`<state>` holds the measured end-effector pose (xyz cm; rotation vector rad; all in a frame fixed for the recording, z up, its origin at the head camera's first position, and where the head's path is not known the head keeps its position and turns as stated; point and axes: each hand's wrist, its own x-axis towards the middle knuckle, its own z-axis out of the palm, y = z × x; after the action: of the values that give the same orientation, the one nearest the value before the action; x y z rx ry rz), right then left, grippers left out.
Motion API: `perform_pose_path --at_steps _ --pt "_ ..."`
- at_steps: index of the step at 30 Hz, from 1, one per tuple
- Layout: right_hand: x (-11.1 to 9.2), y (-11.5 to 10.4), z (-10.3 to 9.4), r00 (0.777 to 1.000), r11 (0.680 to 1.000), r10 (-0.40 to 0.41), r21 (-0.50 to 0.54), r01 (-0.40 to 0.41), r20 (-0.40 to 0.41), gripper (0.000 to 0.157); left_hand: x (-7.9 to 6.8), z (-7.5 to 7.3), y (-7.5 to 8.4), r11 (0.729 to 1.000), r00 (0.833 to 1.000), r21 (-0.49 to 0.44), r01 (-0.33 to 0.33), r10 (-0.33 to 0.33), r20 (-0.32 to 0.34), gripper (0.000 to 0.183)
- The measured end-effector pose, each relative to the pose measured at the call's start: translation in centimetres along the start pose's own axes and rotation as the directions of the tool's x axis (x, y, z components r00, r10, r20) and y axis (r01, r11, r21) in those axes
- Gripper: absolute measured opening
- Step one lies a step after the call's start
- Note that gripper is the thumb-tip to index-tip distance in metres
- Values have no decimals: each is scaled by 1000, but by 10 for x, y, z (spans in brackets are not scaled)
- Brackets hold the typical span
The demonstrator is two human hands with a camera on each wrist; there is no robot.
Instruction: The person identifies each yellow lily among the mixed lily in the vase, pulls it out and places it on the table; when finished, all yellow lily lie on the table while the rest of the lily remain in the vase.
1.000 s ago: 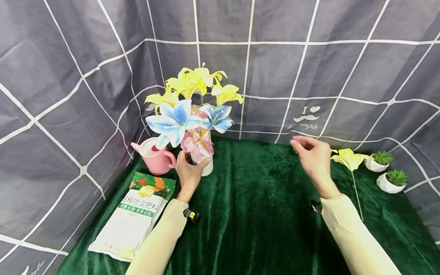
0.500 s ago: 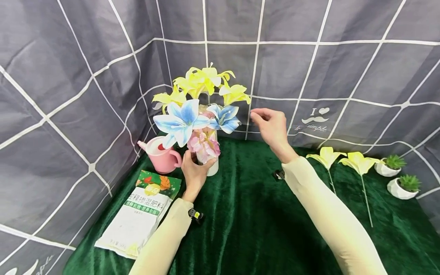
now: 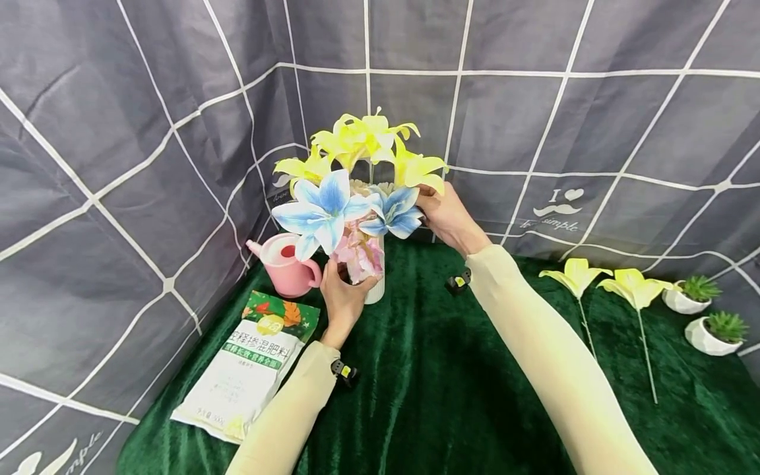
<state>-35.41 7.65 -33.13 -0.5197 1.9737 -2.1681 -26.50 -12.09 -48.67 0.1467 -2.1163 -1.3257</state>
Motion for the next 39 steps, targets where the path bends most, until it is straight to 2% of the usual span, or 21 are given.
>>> perform_pose_path --at_steps 4,7,11,18,25,36,39 --pt "-4 1 2 989 998 -63 29 60 137 19 0 0 0 1000 1000 -3 3 -3 -4 73" --pt "-4 2 5 977 993 -116 22 114 181 22 0 -1 0 1000 1000 10 -5 5 -8 70" --pt "-3 2 9 977 988 -145 -26 150 156 22 0 0 -1 999 1000 14 -29 29 -8 63" --pt "-6 3 14 983 967 -166 -182 179 85 18 -2 1 -1 997 997 -33 -73 72 -32 65" --pt "-10 0 19 986 945 -163 -281 164 26 24 -3 1 0 998 1000 -46 -30 29 -11 67" --pt "-20 6 22 965 914 -260 -332 232 -40 21 -2 0 1 998 999 -48 -32 31 -11 66" --pt "-21 8 23 964 914 -258 -341 220 -69 21 -2 0 1 999 1000 -42 -23 23 -4 68"
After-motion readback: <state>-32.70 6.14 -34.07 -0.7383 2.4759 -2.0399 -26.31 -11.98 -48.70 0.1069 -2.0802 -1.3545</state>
